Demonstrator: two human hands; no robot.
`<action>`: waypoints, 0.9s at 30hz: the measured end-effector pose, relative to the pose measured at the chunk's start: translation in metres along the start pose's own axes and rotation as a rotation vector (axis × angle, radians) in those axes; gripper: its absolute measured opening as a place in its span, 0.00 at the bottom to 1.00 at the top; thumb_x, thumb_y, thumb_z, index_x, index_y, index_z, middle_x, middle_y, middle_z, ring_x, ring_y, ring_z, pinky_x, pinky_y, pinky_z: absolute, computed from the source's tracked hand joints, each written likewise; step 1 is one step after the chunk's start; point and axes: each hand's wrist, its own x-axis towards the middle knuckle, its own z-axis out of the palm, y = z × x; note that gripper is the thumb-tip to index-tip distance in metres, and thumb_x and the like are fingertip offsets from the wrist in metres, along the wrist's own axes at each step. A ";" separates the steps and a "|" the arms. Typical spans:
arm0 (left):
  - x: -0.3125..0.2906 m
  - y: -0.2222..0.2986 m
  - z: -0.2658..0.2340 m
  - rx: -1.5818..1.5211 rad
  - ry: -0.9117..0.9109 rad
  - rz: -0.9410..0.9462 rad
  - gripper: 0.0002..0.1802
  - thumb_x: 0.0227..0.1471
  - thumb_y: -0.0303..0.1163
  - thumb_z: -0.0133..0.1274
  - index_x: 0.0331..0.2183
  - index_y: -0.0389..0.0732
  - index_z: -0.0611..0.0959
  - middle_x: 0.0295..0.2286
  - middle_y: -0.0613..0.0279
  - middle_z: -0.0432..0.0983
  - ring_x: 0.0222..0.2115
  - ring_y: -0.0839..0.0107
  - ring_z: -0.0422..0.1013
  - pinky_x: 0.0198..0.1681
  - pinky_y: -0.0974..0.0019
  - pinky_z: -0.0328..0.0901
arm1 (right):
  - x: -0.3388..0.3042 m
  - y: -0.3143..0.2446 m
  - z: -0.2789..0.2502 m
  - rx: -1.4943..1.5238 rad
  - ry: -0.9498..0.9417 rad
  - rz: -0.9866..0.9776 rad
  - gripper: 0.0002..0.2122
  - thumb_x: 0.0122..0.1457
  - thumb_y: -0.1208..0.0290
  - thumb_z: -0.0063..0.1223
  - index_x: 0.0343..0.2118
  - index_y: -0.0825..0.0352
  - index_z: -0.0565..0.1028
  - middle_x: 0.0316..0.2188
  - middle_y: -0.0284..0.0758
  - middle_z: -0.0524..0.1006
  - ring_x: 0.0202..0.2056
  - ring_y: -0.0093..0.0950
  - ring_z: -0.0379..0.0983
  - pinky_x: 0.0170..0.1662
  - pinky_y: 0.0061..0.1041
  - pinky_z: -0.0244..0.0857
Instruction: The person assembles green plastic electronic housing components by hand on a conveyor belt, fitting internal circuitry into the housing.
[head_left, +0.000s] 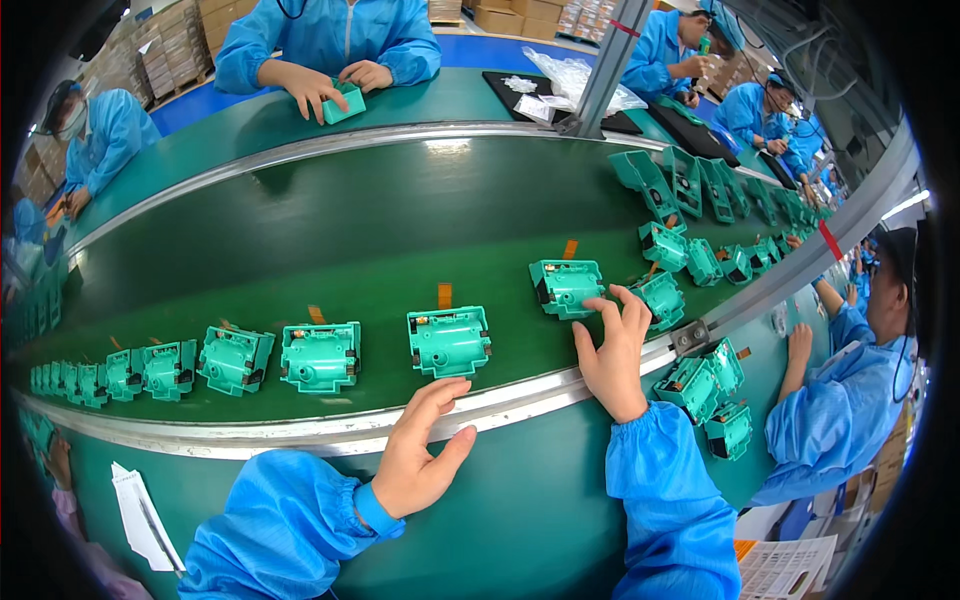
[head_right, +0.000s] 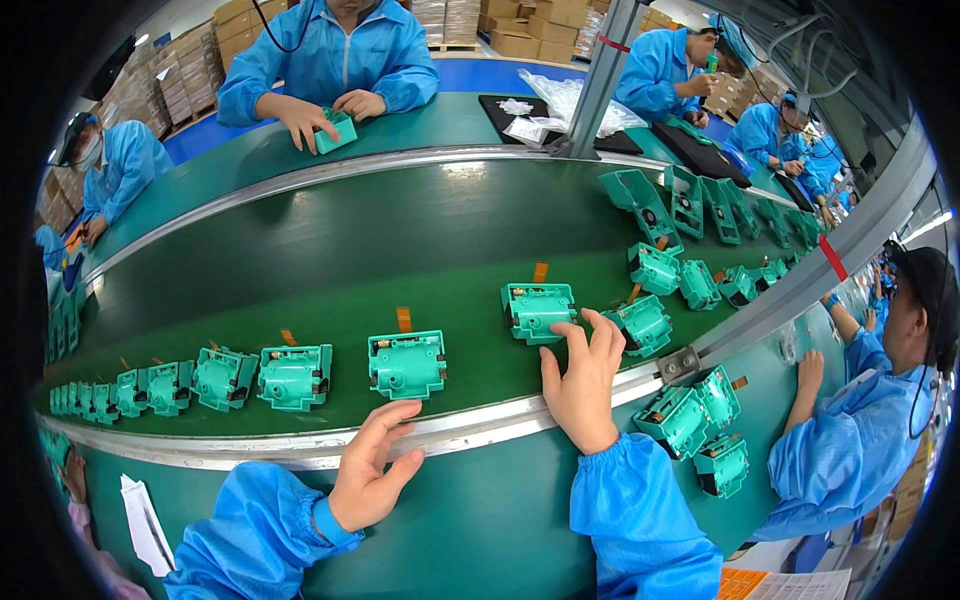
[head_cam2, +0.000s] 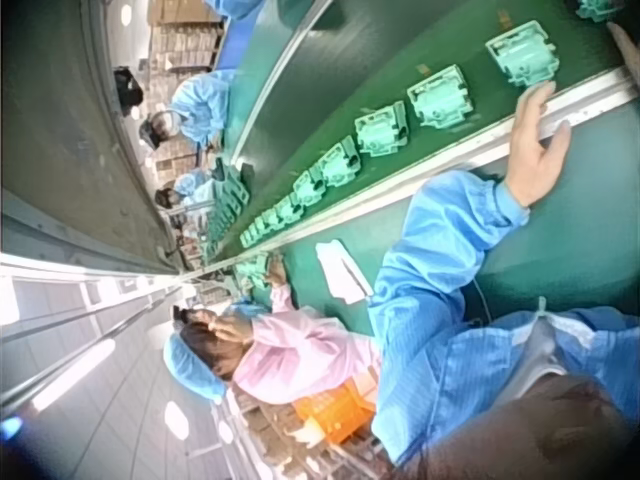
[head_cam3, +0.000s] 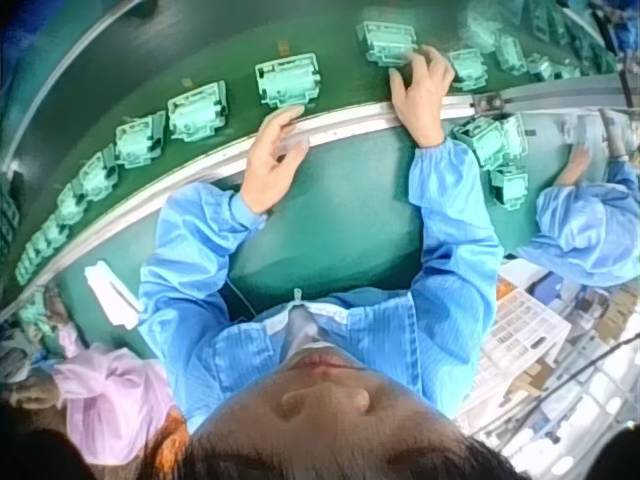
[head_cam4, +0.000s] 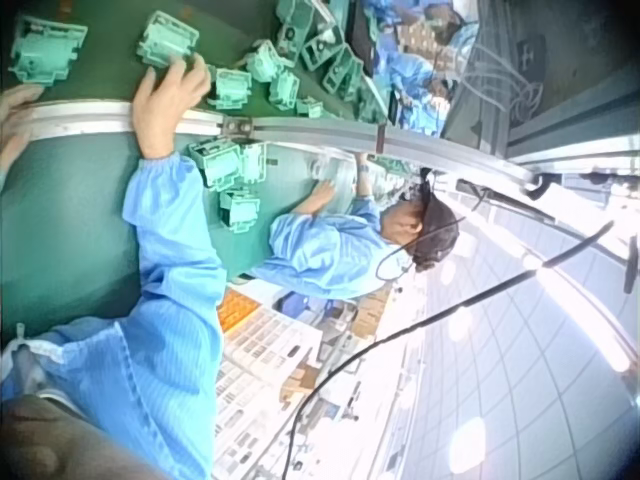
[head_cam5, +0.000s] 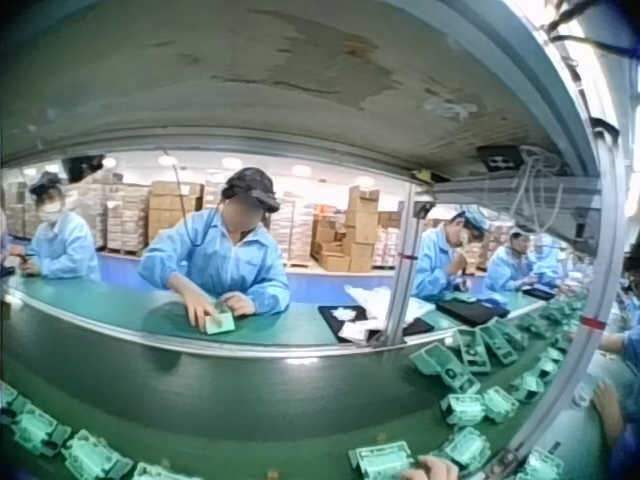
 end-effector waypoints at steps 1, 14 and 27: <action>0.000 0.000 0.001 -0.047 0.006 -0.029 0.22 0.45 0.25 0.50 0.45 0.35 0.68 0.45 0.52 0.63 0.46 0.62 0.62 0.47 0.65 0.59 | -0.001 0.003 0.002 -0.098 -0.036 -0.038 0.13 0.43 0.78 0.54 0.35 0.64 0.70 0.43 0.44 0.62 0.48 0.46 0.53 0.49 0.41 0.50; -0.007 0.001 -0.009 -0.315 -0.112 -0.253 0.31 0.46 0.21 0.48 0.52 0.36 0.58 0.48 0.53 0.57 0.49 0.64 0.58 0.50 0.63 0.56 | -0.028 -0.050 -0.014 0.033 -0.016 -0.338 0.10 0.37 0.80 0.55 0.26 0.64 0.72 0.41 0.41 0.65 0.46 0.48 0.57 0.46 0.41 0.54; -0.002 -0.001 -0.018 -0.602 -0.108 -0.067 0.43 0.43 0.13 0.48 0.56 0.38 0.44 0.46 0.48 0.60 0.46 0.65 0.62 0.47 0.64 0.58 | -0.048 -0.069 -0.004 0.345 -0.059 -0.459 0.32 0.32 0.64 0.68 0.45 0.61 0.67 0.51 0.47 0.55 0.51 0.41 0.55 0.50 0.40 0.52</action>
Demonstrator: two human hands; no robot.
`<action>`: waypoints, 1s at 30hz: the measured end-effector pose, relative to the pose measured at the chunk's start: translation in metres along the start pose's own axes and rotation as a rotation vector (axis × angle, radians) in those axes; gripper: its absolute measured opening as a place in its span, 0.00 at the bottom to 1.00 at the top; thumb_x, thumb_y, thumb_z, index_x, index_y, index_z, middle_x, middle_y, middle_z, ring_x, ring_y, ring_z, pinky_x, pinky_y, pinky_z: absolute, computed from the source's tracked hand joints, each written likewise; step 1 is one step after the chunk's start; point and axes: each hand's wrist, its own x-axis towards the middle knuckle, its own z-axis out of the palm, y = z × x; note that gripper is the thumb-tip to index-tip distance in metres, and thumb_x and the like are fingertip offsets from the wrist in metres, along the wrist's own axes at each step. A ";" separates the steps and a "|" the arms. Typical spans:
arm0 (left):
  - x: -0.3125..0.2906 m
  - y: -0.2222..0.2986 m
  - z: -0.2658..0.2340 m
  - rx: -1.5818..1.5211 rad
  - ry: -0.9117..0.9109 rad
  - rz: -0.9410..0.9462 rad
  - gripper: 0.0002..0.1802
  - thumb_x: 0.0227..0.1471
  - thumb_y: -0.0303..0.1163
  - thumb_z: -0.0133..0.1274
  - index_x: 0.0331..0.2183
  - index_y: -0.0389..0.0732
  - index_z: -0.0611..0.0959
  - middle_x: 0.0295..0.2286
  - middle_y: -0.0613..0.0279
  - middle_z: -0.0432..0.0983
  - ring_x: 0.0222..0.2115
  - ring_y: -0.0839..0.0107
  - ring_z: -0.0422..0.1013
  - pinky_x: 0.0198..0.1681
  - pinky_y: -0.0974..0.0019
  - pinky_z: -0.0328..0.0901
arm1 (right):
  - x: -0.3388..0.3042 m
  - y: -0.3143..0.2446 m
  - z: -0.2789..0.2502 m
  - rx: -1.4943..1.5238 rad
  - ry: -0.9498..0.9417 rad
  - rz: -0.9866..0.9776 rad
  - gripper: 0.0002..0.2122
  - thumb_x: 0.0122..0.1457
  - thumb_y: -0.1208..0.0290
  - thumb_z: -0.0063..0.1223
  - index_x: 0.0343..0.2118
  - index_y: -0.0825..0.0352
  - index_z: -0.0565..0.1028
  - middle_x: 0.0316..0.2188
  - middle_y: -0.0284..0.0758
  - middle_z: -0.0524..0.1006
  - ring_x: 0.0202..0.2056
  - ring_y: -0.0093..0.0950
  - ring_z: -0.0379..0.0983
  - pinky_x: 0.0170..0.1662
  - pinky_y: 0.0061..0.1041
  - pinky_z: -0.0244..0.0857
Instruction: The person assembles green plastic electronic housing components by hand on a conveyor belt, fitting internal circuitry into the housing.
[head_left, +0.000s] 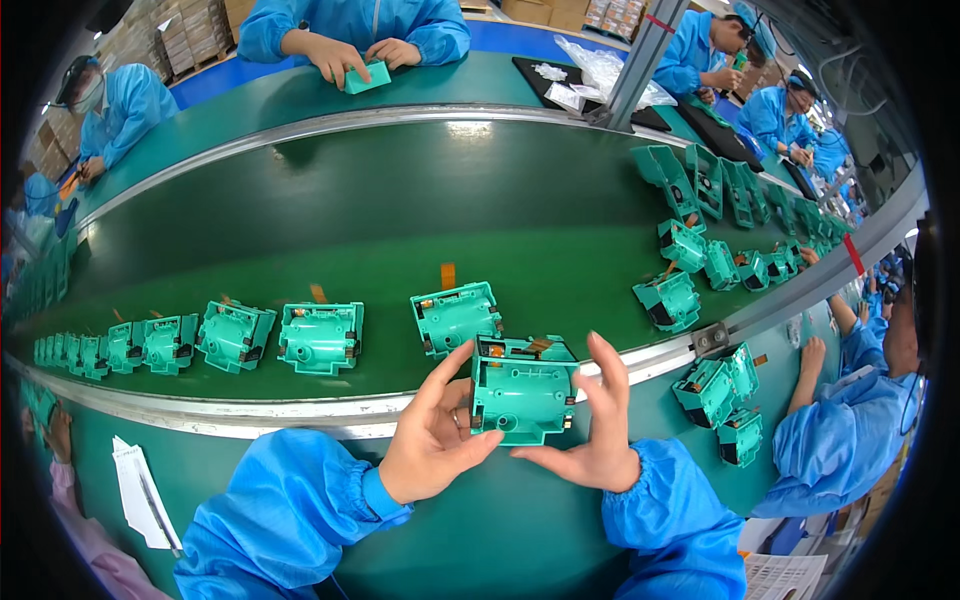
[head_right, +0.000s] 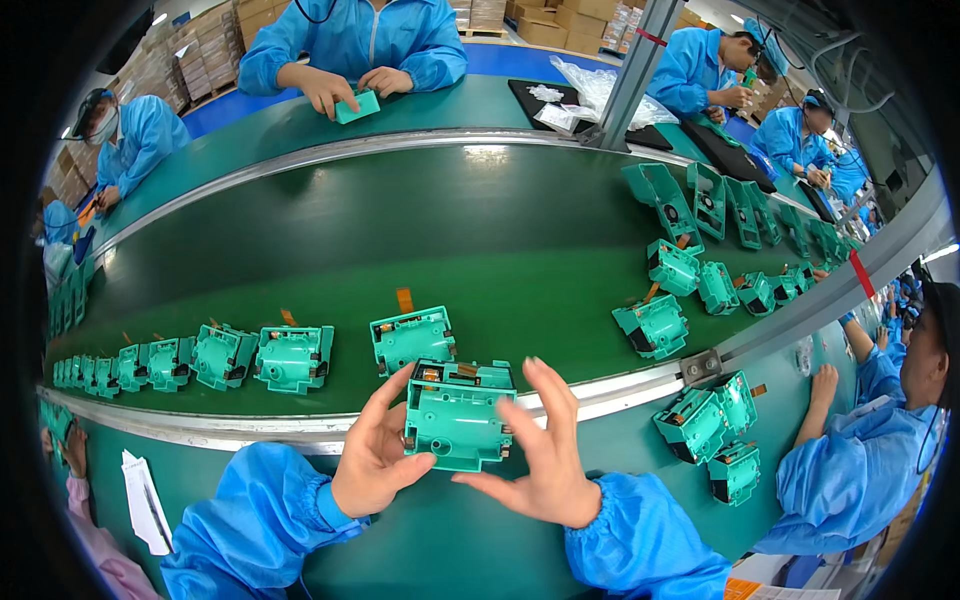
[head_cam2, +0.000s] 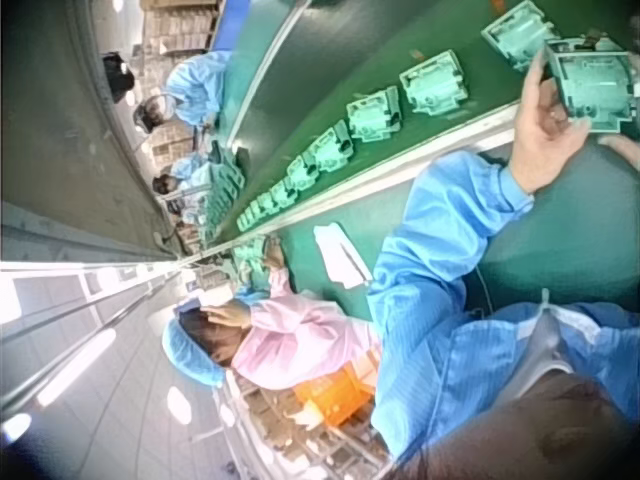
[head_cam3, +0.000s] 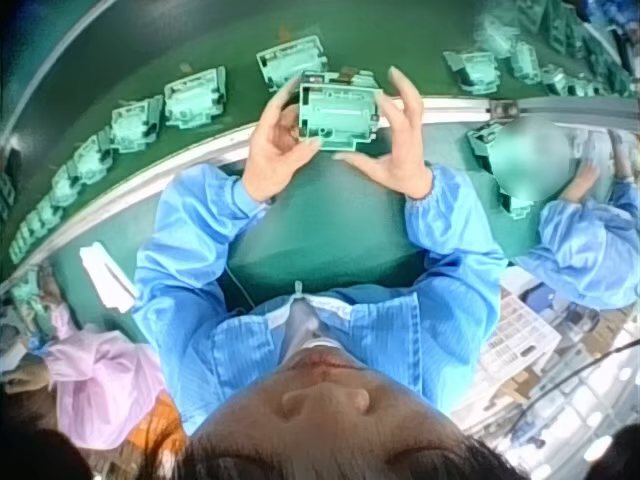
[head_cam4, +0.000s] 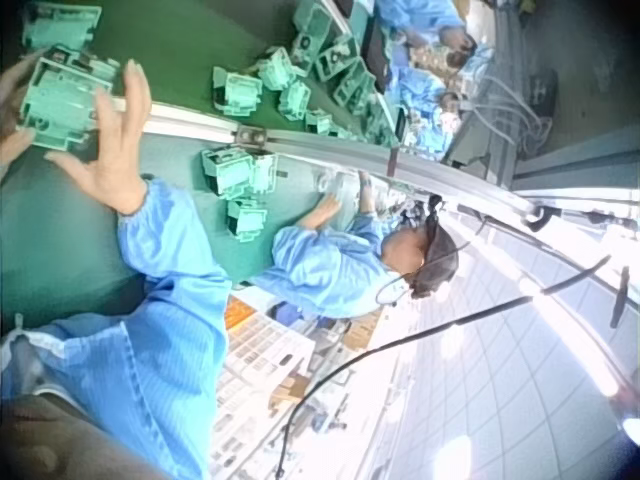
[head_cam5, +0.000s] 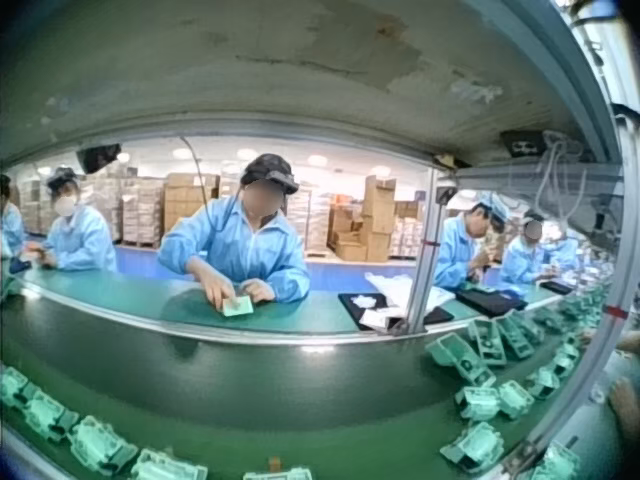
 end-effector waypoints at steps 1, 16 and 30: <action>0.000 0.001 0.002 -0.041 0.025 -0.032 0.43 0.42 0.17 0.50 0.56 0.36 0.45 0.47 0.48 0.59 0.47 0.64 0.60 0.49 0.63 0.56 | 0.000 0.004 0.002 0.189 -0.057 0.117 0.37 0.32 0.64 0.68 0.49 0.64 0.62 0.52 0.48 0.54 0.52 0.43 0.54 0.51 0.38 0.52; 0.004 -0.019 0.000 -0.211 0.078 -0.066 0.35 0.44 0.17 0.46 0.54 0.35 0.53 0.47 0.49 0.62 0.47 0.63 0.61 0.50 0.63 0.55 | -0.010 0.024 -0.002 0.495 -0.181 0.214 0.42 0.35 0.72 0.65 0.55 0.70 0.52 0.54 0.47 0.54 0.53 0.39 0.54 0.53 0.35 0.51; 0.005 -0.018 0.002 -0.244 0.117 -0.101 0.36 0.44 0.17 0.47 0.54 0.36 0.53 0.46 0.48 0.63 0.46 0.64 0.62 0.49 0.63 0.55 | -0.012 0.029 -0.003 1.710 -0.172 0.989 0.24 0.53 0.73 0.48 0.52 0.70 0.55 0.47 0.37 0.65 0.47 0.27 0.62 0.49 0.28 0.57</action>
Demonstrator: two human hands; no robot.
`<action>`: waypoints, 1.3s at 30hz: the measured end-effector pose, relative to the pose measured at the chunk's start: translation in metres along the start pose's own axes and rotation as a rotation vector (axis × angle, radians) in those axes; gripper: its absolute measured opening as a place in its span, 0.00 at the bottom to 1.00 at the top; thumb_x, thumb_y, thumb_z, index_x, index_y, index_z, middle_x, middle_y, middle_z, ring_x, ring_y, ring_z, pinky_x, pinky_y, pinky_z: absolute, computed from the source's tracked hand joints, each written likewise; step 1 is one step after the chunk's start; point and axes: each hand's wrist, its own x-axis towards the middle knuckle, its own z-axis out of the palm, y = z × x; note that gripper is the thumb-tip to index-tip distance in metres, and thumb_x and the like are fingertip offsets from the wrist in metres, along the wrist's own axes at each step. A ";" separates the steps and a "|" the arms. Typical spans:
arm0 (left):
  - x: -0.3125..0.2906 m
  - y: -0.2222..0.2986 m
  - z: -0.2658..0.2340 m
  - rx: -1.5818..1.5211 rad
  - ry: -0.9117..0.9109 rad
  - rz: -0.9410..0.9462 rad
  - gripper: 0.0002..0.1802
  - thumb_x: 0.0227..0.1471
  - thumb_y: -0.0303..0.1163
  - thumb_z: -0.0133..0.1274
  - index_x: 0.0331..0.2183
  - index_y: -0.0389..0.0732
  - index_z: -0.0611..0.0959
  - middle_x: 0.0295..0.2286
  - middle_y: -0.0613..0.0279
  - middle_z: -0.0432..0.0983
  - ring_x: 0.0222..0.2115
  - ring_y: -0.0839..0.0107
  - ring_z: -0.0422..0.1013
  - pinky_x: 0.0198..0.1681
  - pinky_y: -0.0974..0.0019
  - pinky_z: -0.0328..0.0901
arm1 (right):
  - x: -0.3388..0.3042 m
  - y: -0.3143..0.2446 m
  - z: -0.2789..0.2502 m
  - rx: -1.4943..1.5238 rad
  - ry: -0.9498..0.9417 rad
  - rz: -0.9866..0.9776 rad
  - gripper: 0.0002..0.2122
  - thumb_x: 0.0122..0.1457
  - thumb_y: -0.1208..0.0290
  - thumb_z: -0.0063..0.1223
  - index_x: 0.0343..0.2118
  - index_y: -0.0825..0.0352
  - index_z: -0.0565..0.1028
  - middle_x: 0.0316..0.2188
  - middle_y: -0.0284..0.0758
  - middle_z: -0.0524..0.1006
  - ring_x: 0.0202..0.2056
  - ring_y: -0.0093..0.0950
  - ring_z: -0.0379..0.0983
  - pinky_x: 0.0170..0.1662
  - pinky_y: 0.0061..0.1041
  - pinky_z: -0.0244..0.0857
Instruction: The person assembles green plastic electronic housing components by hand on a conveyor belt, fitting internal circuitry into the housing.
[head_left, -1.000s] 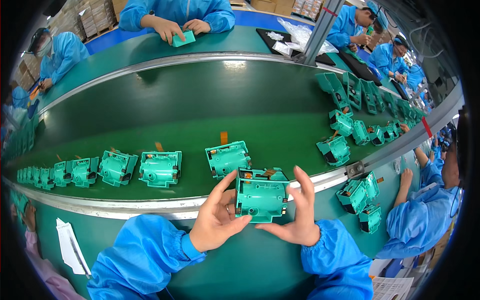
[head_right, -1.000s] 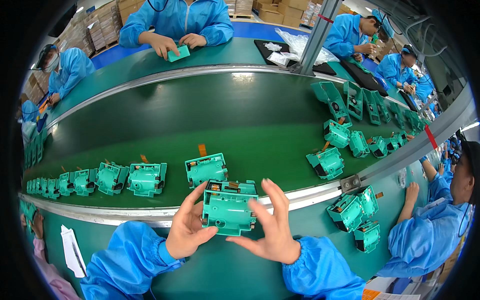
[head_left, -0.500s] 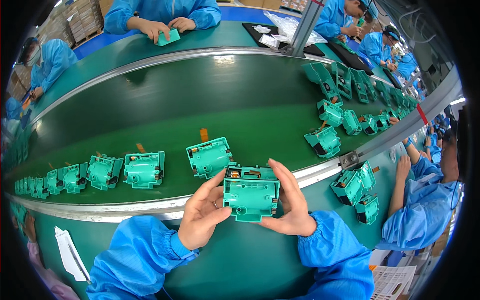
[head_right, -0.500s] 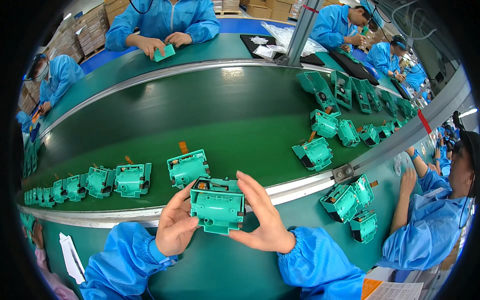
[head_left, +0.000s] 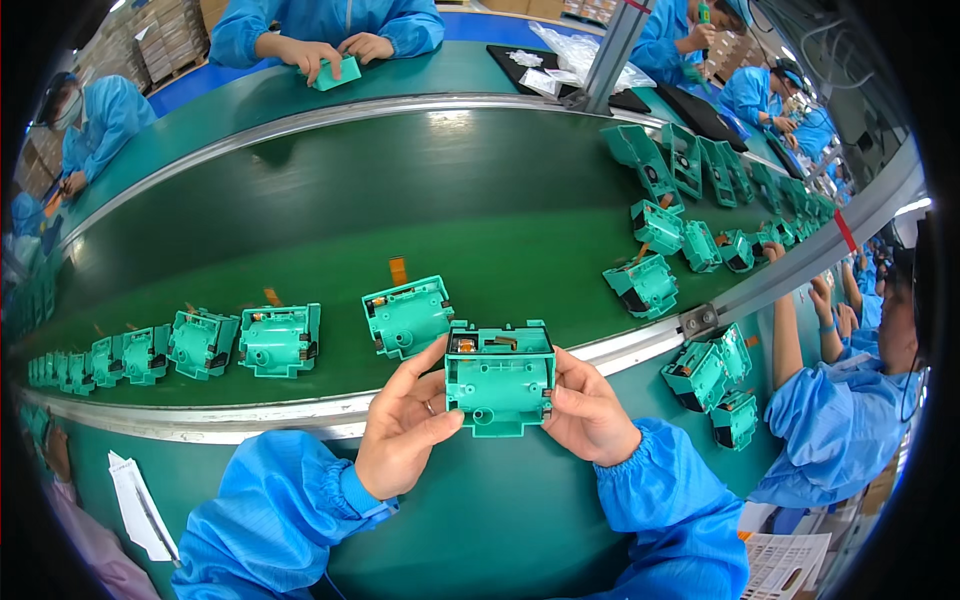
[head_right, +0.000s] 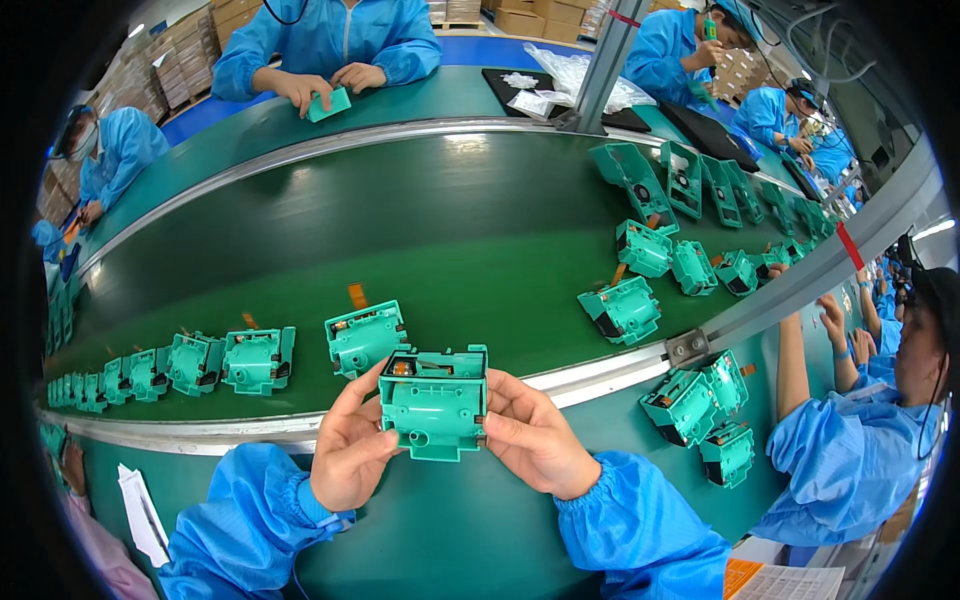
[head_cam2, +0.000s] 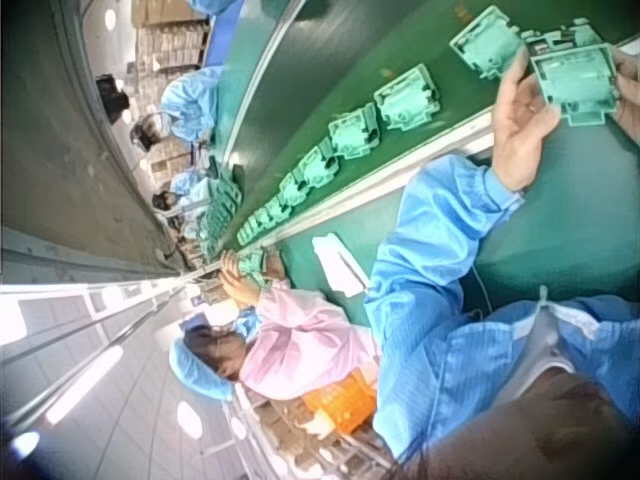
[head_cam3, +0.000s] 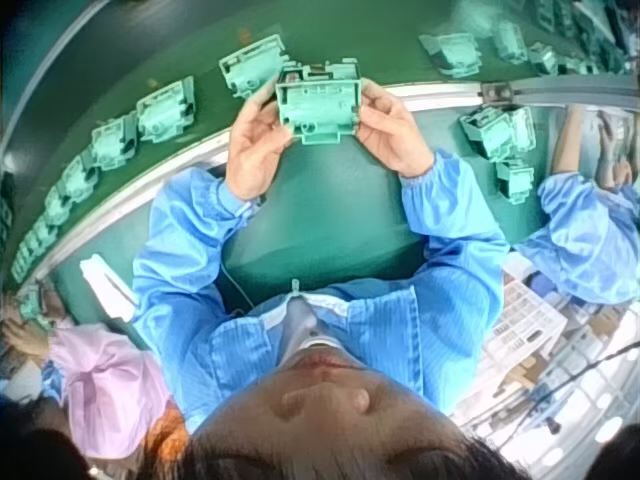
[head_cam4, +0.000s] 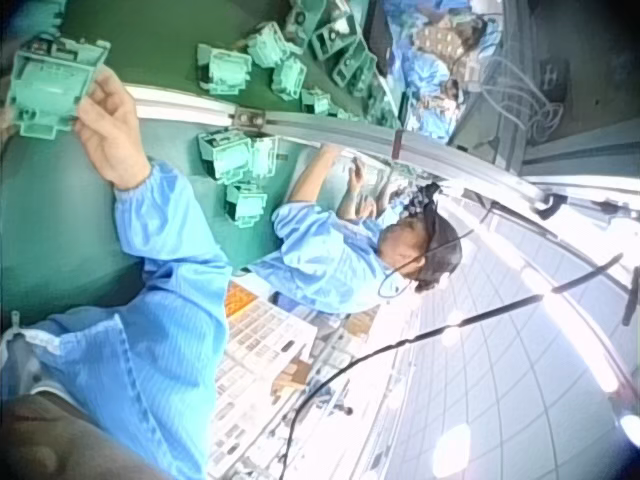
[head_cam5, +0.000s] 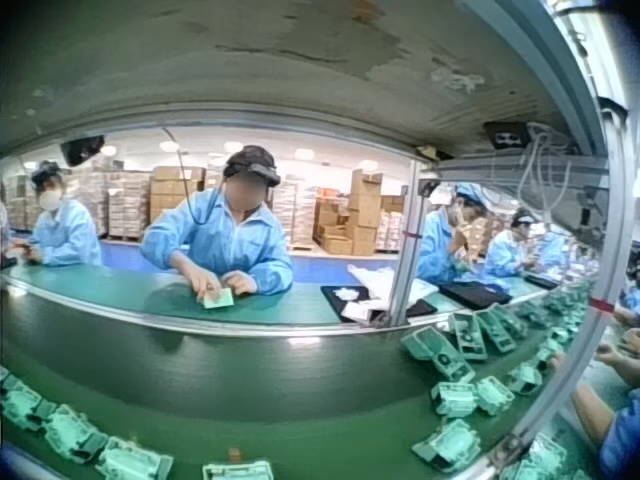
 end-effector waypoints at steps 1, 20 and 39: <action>0.000 0.000 0.000 -0.001 -0.009 0.004 0.36 0.44 0.17 0.47 0.54 0.36 0.53 0.46 0.48 0.63 0.46 0.64 0.62 0.49 0.63 0.55 | 0.000 0.000 0.000 0.033 -0.011 0.024 0.23 0.53 0.74 0.48 0.51 0.69 0.57 0.46 0.36 0.66 0.47 0.26 0.63 0.48 0.28 0.57; -0.003 -0.009 0.002 0.358 -0.267 0.359 0.31 0.45 0.11 0.40 0.52 0.36 0.55 0.52 0.51 0.52 0.54 0.58 0.50 0.54 0.55 0.49 | 0.000 0.000 -0.017 0.174 -0.221 -0.075 0.18 0.57 0.75 0.40 0.51 0.66 0.61 0.49 0.35 0.65 0.51 0.28 0.59 0.53 0.34 0.52; 0.003 0.010 0.008 0.142 -0.107 -0.113 0.43 0.42 0.22 0.52 0.56 0.37 0.47 0.51 0.55 0.54 0.50 0.65 0.56 0.50 0.60 0.56 | -0.016 0.014 0.041 -0.581 0.063 -0.399 0.21 0.51 0.83 0.48 0.49 0.75 0.59 0.39 0.42 0.72 0.38 0.26 0.70 0.40 0.22 0.65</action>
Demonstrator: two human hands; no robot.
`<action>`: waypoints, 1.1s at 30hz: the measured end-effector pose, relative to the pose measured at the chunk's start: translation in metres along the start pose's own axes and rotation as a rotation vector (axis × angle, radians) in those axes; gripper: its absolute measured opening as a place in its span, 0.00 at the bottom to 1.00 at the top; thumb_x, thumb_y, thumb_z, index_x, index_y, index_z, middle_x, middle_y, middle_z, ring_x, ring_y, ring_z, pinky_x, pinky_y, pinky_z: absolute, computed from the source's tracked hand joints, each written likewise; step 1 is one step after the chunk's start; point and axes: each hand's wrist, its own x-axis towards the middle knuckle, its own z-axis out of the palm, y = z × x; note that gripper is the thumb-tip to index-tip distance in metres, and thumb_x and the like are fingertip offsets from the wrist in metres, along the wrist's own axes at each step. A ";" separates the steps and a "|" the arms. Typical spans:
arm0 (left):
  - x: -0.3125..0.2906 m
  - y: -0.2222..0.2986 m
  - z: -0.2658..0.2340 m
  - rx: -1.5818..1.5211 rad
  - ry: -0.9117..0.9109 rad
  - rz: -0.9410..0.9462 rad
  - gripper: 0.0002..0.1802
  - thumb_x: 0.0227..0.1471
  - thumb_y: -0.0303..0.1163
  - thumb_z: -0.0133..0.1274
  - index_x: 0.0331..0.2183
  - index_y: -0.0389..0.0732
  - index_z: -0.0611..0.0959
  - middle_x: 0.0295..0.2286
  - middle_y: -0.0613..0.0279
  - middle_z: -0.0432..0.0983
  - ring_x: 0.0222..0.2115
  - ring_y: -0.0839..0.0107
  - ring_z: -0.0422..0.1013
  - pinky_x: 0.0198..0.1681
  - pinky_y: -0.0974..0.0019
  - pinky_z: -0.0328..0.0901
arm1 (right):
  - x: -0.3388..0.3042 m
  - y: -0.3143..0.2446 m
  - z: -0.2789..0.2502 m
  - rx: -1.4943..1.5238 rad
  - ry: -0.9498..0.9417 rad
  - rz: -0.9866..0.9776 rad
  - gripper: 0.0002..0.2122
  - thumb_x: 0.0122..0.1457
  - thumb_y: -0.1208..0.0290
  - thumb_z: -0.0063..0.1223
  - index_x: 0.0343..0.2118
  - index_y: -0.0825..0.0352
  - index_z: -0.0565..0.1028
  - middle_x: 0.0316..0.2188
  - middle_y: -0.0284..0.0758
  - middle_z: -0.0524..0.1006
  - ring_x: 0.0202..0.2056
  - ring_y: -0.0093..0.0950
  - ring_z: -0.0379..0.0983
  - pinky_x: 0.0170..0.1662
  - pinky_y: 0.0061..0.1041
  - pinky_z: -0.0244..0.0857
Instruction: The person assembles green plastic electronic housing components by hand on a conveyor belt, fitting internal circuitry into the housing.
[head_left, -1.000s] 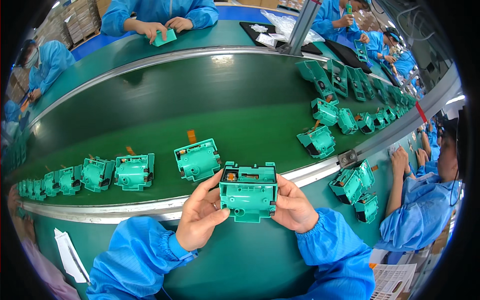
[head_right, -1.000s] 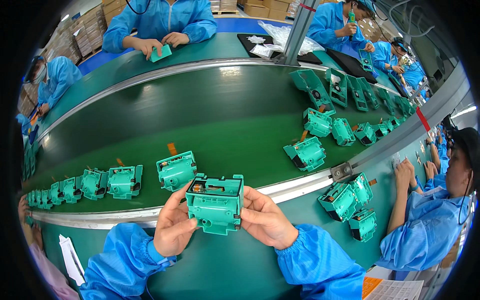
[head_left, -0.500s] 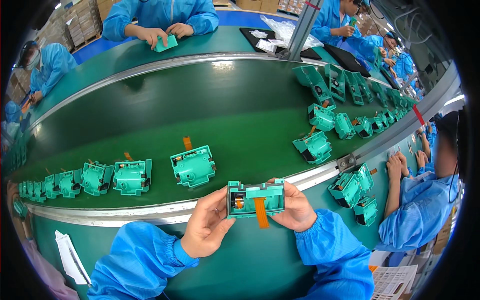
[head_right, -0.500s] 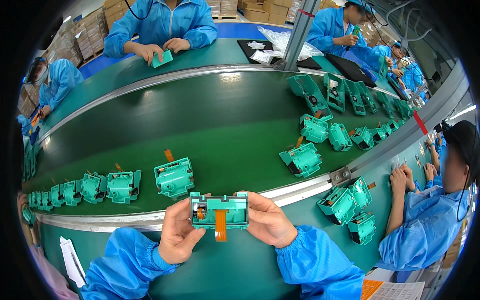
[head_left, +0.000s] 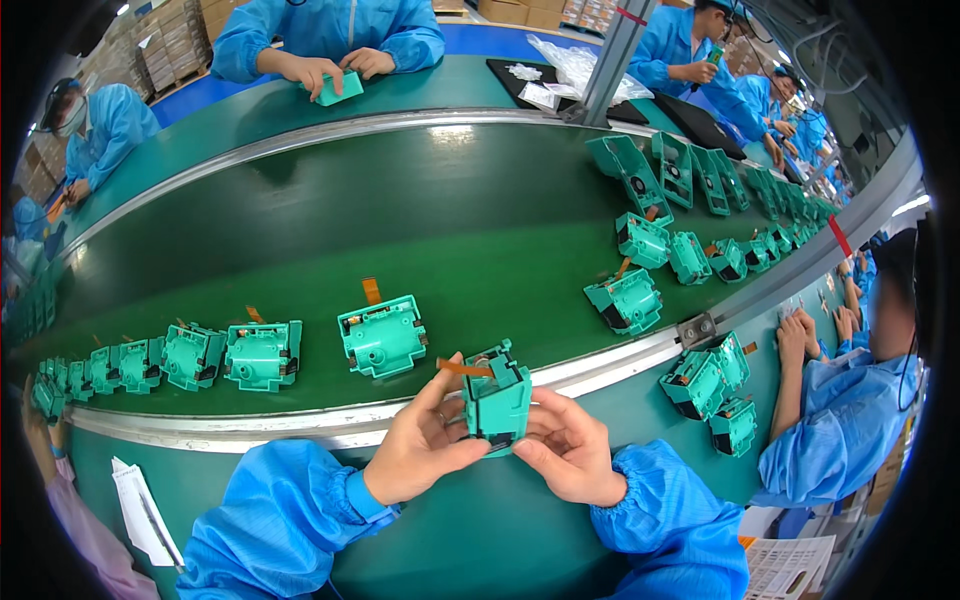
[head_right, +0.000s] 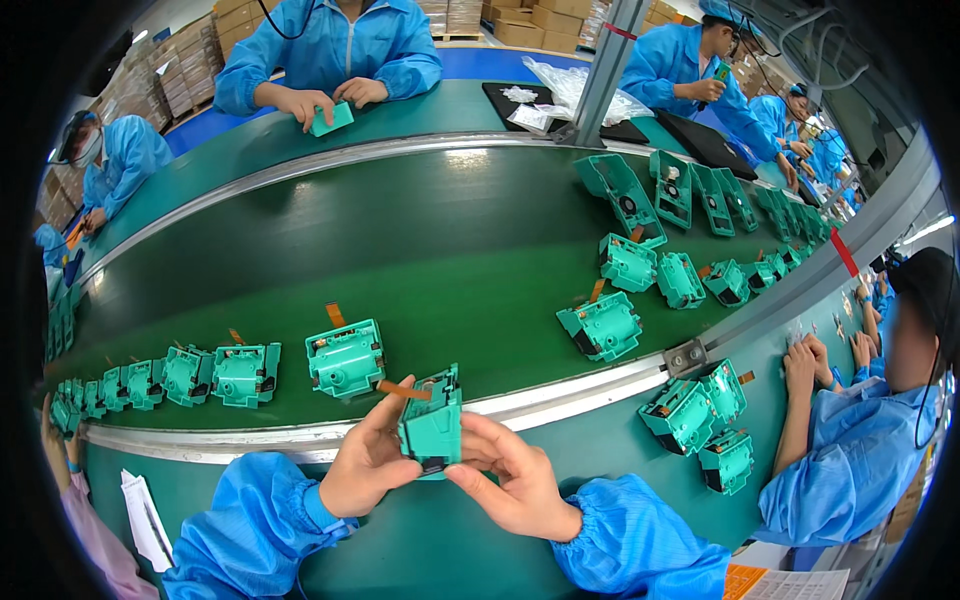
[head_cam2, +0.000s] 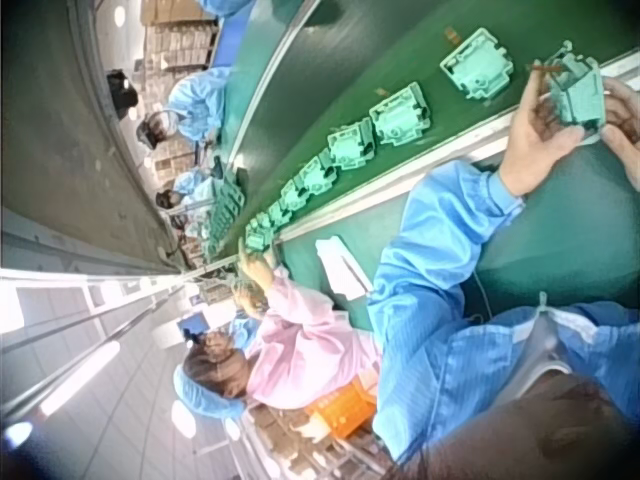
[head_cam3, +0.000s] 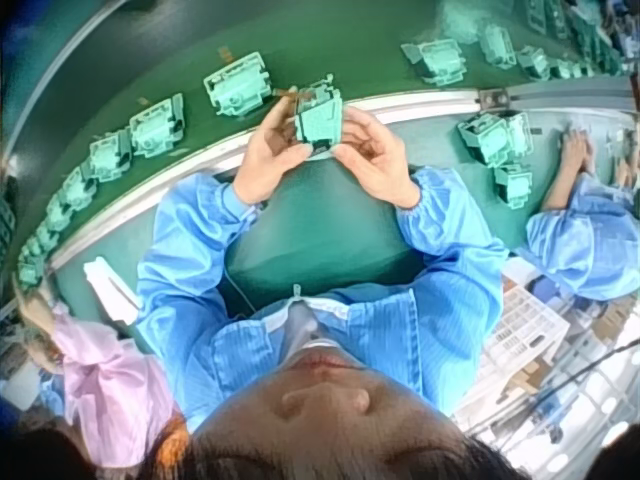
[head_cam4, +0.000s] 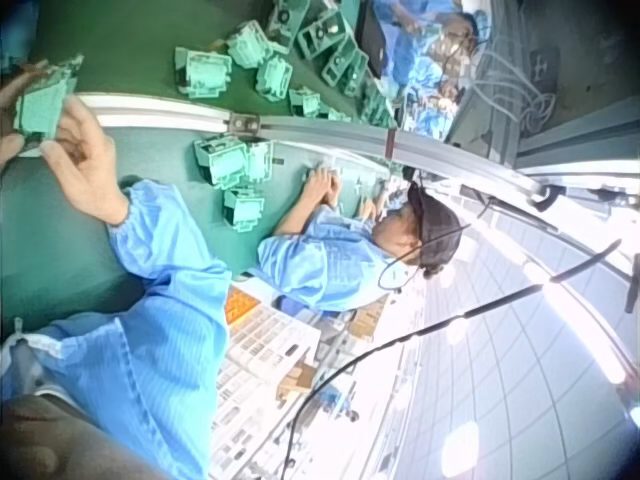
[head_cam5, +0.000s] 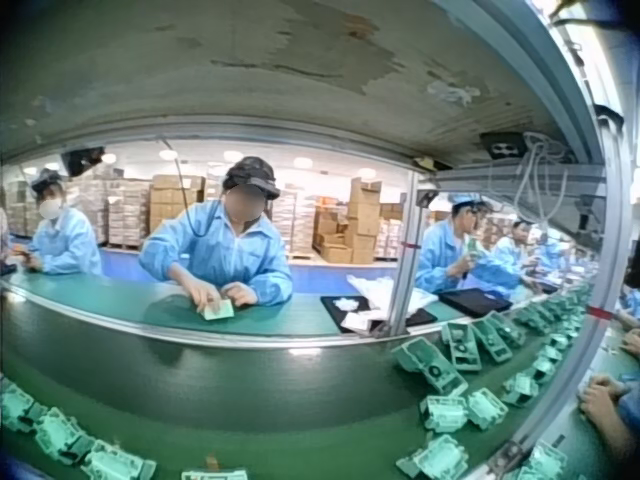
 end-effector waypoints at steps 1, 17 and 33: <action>-0.002 -0.001 -0.003 0.001 0.004 0.003 0.43 0.42 0.22 0.52 0.56 0.37 0.47 0.51 0.55 0.54 0.50 0.65 0.56 0.50 0.60 0.56 | 0.001 0.002 -0.002 0.002 -0.004 0.000 0.21 0.51 0.83 0.48 0.49 0.75 0.59 0.39 0.42 0.72 0.38 0.26 0.70 0.40 0.22 0.65; -0.002 -0.003 -0.020 -0.746 -0.259 -0.244 0.37 0.45 0.45 0.46 0.53 0.38 0.57 0.49 0.47 0.58 0.46 0.49 0.61 0.46 0.54 0.61 | 0.004 0.003 -0.014 -0.595 0.130 -0.507 0.22 0.38 0.69 0.65 0.37 0.71 0.70 0.36 0.43 0.67 0.35 0.32 0.65 0.38 0.24 0.61; 0.006 -0.007 0.018 0.494 0.167 0.224 0.38 0.46 0.27 0.52 0.56 0.40 0.51 0.56 0.55 0.38 0.57 0.63 0.40 0.56 0.57 0.43 | 0.030 0.002 -0.037 -0.853 -0.009 -0.193 0.19 0.45 0.75 0.56 0.43 0.68 0.68 0.51 0.46 0.60 0.43 0.39 0.66 0.41 0.30 0.64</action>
